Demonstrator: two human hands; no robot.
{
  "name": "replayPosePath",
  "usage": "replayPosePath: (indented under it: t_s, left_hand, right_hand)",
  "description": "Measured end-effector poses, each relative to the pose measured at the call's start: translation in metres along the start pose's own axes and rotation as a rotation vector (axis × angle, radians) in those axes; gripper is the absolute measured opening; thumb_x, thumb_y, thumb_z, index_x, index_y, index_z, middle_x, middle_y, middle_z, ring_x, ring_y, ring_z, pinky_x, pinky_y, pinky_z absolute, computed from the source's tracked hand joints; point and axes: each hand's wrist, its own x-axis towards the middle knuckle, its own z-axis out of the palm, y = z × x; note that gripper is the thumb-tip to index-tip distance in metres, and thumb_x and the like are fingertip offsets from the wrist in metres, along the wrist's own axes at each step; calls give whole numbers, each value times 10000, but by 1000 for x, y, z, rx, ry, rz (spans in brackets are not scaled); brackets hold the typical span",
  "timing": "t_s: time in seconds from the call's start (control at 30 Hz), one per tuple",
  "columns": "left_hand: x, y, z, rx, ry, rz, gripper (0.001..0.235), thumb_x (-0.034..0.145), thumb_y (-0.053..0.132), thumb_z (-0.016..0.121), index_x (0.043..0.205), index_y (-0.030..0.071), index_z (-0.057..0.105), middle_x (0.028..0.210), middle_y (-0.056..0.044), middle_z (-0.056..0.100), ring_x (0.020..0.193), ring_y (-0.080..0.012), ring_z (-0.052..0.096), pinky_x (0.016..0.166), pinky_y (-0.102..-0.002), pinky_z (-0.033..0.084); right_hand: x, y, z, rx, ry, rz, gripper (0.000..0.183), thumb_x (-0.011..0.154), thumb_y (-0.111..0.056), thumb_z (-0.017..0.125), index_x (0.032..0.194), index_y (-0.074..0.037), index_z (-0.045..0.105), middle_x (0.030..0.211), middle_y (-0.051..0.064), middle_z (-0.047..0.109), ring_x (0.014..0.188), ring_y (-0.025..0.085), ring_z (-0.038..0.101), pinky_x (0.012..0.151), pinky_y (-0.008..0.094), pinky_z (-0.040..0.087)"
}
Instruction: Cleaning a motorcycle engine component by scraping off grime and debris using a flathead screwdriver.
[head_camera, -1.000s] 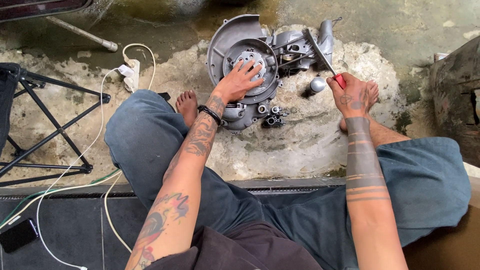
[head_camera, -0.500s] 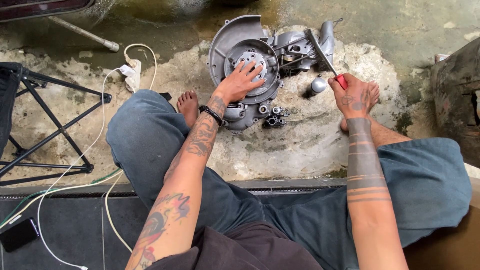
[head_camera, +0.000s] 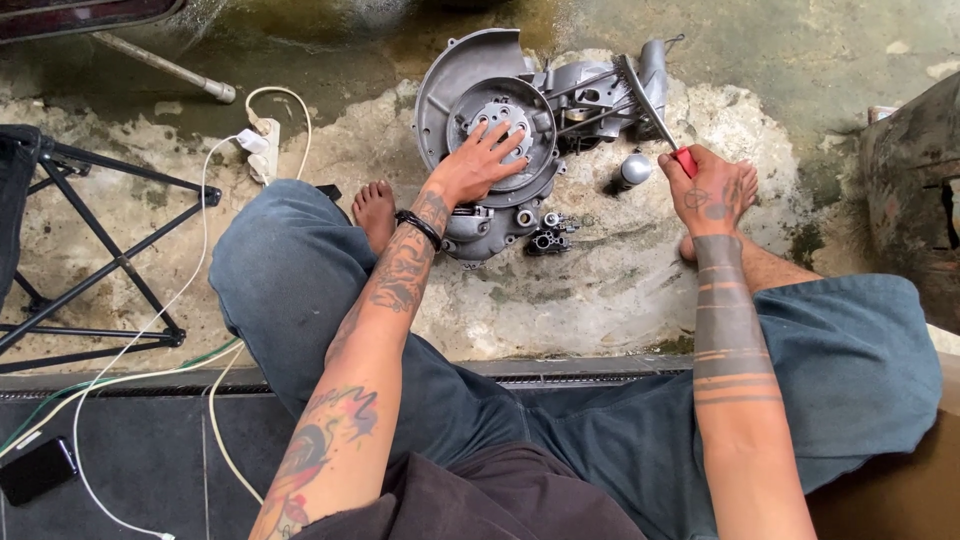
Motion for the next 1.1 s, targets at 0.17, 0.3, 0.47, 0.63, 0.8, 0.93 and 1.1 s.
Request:
replayPosePath:
  t_s: [0.17,0.3,0.47,0.63,0.8,0.93,1.1]
  left_hand:
    - [10,-4,-30,-145,-2,-145,739,936,265,641,1610,243,338,1683,-152,258,1525,-397,300,1225,-640,177]
    - [12,-2,-40,-128,-332,-295,756,1089,528,377,1682,173,70,1713,-148,-65,1606,-360,79,1275,-601,24]
    - [12,0,-59,-195,-304,-387,687,1064,546,352,1676,255,235,1759,-72,60,1615,-325,43,1244,-685,-34]
    - [-1,-46,-62,-193,32,-738,692,1141,414,508,1695,239,132,1748,-85,41,1608,-293,85,1271,-627,37]
    - [-52,-65,-36,-750,139,-1201,778,1103,542,476,1664,134,125,1680,-230,241,1555,-416,282,1248,-598,282]
    - [-61,-53,-38,-1011,-74,-1223,911,966,724,585,1631,236,197,1614,-191,399,1445,-402,458,1170,-582,377]
    - [-69,-52,-16,-950,-105,-1148,783,1005,459,662,1598,189,228,1528,-279,460,1352,-459,542,1076,-605,502]
  right_hand:
    - [6,20,22,-38,52,39,421,999,-625,673,995,-209,736,804,308,612,1040,620,578,967,611,413]
    - [6,6,14,-17,-45,114,495,1025,-633,631,931,-147,626,1040,303,566,1082,522,501,1042,645,301]
    - [0,-12,8,-83,2,18,426,1003,-624,640,1005,-209,736,802,299,623,1072,609,559,1009,617,367]
    - [-28,-68,12,261,-167,-35,379,1083,-445,572,1120,-91,699,865,307,679,987,560,645,812,638,481]
    - [-26,-76,73,176,-289,-73,408,1076,-499,537,1054,-118,680,849,248,701,963,505,693,824,616,533]
    - [-36,-92,77,125,-431,-98,395,1063,-468,511,1061,-106,669,887,251,711,971,505,697,834,605,542]
    - [-34,-91,91,64,-432,-110,389,1057,-479,501,1053,-110,625,858,207,696,930,485,701,806,584,562]
